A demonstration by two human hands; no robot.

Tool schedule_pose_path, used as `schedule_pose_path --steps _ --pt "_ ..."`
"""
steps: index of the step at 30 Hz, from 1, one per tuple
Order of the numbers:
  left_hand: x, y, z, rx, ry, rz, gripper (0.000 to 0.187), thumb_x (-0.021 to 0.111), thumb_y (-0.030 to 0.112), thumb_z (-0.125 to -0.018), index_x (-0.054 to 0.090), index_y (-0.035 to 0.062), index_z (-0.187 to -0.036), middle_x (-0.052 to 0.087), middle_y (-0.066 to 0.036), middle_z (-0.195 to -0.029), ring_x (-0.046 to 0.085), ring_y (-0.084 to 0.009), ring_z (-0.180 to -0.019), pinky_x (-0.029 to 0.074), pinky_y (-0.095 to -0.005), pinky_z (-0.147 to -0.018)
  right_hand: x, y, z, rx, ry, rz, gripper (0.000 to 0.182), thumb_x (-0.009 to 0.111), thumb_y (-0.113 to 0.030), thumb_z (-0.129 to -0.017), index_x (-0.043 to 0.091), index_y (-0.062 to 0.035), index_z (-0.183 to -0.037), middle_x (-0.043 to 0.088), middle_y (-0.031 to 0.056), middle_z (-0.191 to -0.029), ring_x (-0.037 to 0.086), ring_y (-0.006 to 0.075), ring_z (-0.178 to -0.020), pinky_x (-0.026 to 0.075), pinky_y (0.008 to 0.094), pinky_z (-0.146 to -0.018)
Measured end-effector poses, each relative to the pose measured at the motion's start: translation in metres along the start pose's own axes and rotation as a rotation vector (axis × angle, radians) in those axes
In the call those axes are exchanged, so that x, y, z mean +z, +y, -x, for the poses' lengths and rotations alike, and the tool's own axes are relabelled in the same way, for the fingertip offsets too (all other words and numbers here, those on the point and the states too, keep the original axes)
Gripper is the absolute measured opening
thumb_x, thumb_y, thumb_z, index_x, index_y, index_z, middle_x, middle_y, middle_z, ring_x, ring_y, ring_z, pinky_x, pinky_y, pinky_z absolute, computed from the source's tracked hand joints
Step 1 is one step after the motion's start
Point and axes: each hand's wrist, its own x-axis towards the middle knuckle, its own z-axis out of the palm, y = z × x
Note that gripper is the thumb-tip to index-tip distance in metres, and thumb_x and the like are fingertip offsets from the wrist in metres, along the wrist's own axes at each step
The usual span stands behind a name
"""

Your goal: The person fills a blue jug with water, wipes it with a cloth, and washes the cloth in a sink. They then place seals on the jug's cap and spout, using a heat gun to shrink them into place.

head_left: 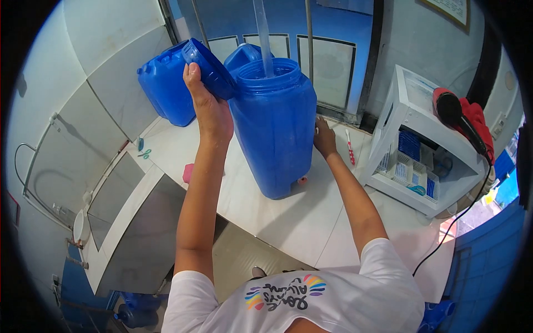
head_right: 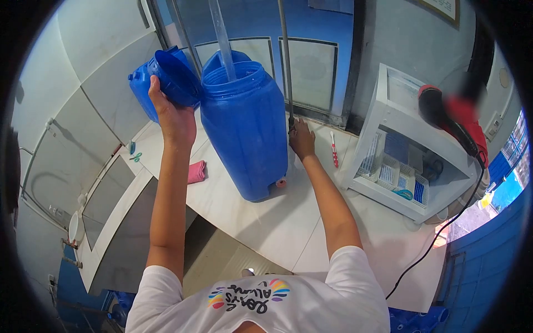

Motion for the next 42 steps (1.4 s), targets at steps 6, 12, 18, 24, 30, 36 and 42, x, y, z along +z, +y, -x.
schedule_pose_path --steps 6,12,18,24,30,36,42 --pt "0.003 -0.001 -0.005 0.017 0.001 -0.065 0.063 0.05 0.058 -0.083 0.035 0.0189 -0.13 0.04 -0.002 -0.126 0.033 -0.0156 -0.122 0.024 -0.0361 -0.103 -0.007 0.013 0.033 0.073 0.019 0.136 0.047 0.047 -0.013 -0.083 0.041 -0.0097 -0.13 0.037 0.0115 -0.139 0.035 0.0284 -0.129 0.027 0.0563 -0.101" --pt "0.007 -0.001 -0.005 0.006 -0.01 -0.125 0.067 0.048 0.06 -0.083 0.033 0.0174 -0.132 0.037 -0.005 -0.131 0.028 -0.0197 -0.127 0.023 -0.041 -0.104 -0.005 0.026 0.065 0.18 -0.017 0.191 0.056 0.047 -0.012 -0.085 0.028 -0.0132 -0.137 0.03 0.0094 -0.144 0.032 0.0268 -0.131 0.026 0.0548 -0.103" --pt "0.006 -0.002 -0.013 -0.002 -0.011 -0.279 0.071 0.049 0.058 -0.083 0.034 0.0113 -0.135 0.039 -0.013 -0.132 0.031 -0.0229 -0.127 0.024 -0.04 -0.104 -0.005 0.032 0.059 0.207 -0.101 0.293 0.055 0.047 -0.017 -0.086 0.029 -0.0111 -0.138 0.032 0.0125 -0.143 0.034 0.0295 -0.129 0.028 0.0508 -0.104" --pt "0.03 0.01 -0.029 0.18 -0.601 -1.099 0.058 0.056 0.049 -0.08 0.059 0.0067 -0.119 0.054 -0.016 -0.12 0.051 -0.0298 -0.114 0.037 -0.0331 -0.097 -0.14 -0.127 -0.069 -0.201 0.135 -0.772 0.041 0.042 -0.027 -0.094 0.05 -0.0006 -0.124 0.055 0.0132 -0.122 0.049 0.0235 -0.118 0.034 0.0315 -0.1" --pt "0.029 -0.006 -0.035 0.263 -0.81 -1.38 0.047 0.049 0.041 -0.083 0.061 0.0078 -0.115 0.056 -0.015 -0.121 0.055 -0.0304 -0.107 0.042 -0.0346 -0.092 -0.153 -0.198 -0.106 -0.493 -0.415 -0.711 0.04 0.038 -0.023 -0.091 0.058 -0.0023 -0.119 0.059 0.0121 -0.118 0.052 0.0211 -0.113 0.034 0.0305 -0.102" --pt "0.024 -0.01 -0.039 0.285 -0.755 -1.238 0.039 0.043 0.03 -0.084 0.065 0.0054 -0.106 0.062 -0.015 -0.109 0.06 -0.0333 -0.094 0.045 -0.0357 -0.085 -0.155 -0.208 -0.094 -0.453 -0.256 -0.547 0.044 0.034 -0.024 -0.089 0.06 0.0003 -0.114 0.062 0.0147 -0.113 0.056 0.0225 -0.106 0.037 0.0296 -0.096" --pt "0.032 -0.017 -0.038 0.377 -0.639 -1.243 0.036 0.042 0.022 -0.08 0.067 0.0034 -0.098 0.064 -0.017 -0.096 0.062 -0.0353 -0.085 0.047 -0.0376 -0.081 -0.16 -0.216 -0.095 -0.429 -0.188 -0.429 0.044 0.034 -0.025 -0.088 0.062 -0.0002 -0.111 0.063 0.0153 -0.11 0.057 0.0224 -0.104 0.037 0.029 -0.096"
